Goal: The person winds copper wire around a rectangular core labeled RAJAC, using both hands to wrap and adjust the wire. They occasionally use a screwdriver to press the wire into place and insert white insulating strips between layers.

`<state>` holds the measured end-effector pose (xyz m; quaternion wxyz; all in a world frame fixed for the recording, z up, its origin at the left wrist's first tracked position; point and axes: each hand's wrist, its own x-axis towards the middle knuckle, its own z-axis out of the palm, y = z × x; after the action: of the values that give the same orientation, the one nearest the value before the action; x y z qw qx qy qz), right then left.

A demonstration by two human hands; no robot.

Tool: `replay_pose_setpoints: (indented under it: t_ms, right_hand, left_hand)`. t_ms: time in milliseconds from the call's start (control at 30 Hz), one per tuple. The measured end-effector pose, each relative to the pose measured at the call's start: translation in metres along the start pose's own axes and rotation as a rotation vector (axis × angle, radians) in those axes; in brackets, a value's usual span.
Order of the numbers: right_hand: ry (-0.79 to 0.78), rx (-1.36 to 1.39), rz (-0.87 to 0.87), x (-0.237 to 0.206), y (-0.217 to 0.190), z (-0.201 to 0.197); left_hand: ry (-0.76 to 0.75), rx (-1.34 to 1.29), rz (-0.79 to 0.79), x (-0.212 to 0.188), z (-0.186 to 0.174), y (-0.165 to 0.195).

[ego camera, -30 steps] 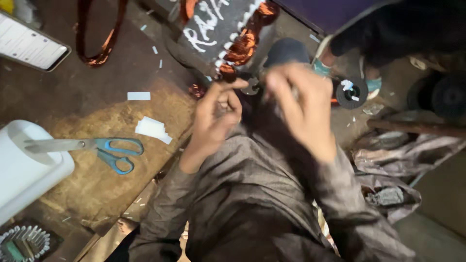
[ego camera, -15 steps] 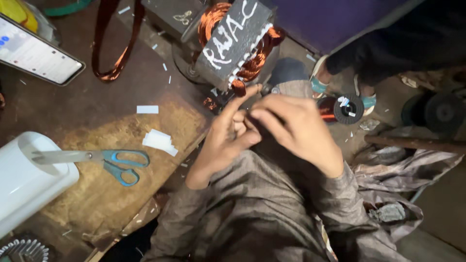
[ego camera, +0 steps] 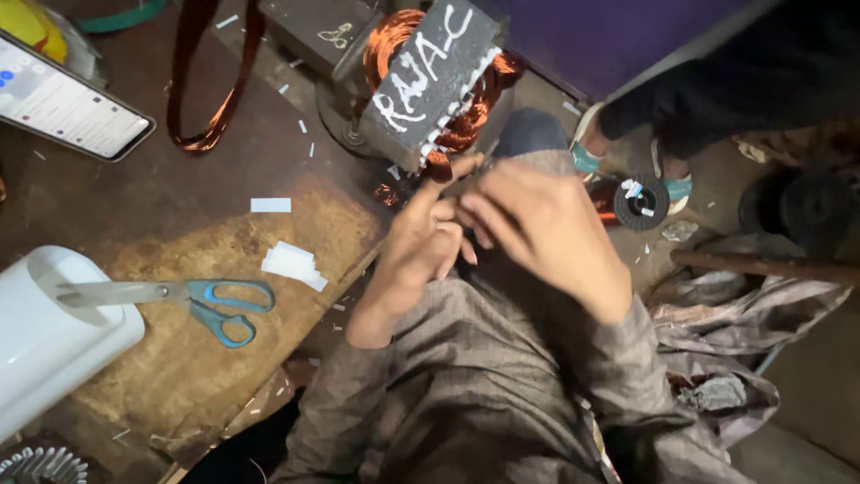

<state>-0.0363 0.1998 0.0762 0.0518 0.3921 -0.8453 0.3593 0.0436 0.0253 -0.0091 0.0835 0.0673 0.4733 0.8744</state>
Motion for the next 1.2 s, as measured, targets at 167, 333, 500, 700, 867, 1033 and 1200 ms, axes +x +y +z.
replay_pose_setpoints:
  t_ms: [167,333,500,700,867,1033,1200]
  right_hand:
    - [0.083,0.069,0.085,0.003,0.006,0.004]
    - [0.106,0.01,0.002,-0.005,0.006,0.015]
    - [0.225,-0.115,-0.104,-0.014,0.01,0.022]
    - [0.22,0.008,-0.066,-0.007,0.017,0.022]
    - [0.262,0.13,0.015,-0.006,0.014,0.032]
    - [0.086,1.066,0.517,-0.006,0.021,0.046]
    - [0.17,1.064,0.556,-0.009,0.029,0.056]
  left_hand:
    - [0.053,-0.231,0.048,0.001,0.01,0.0]
    - [0.2,-0.167,0.033,0.004,0.033,0.003]
    - [0.481,0.618,0.297,0.008,0.039,-0.006]
    - [0.438,0.47,0.276,0.015,0.024,-0.02]
    - [0.482,0.395,0.326,0.016,0.021,-0.032]
    - [0.469,0.171,0.307,0.02,0.017,-0.044]
    - [0.438,0.188,0.269,0.019,0.014,-0.041]
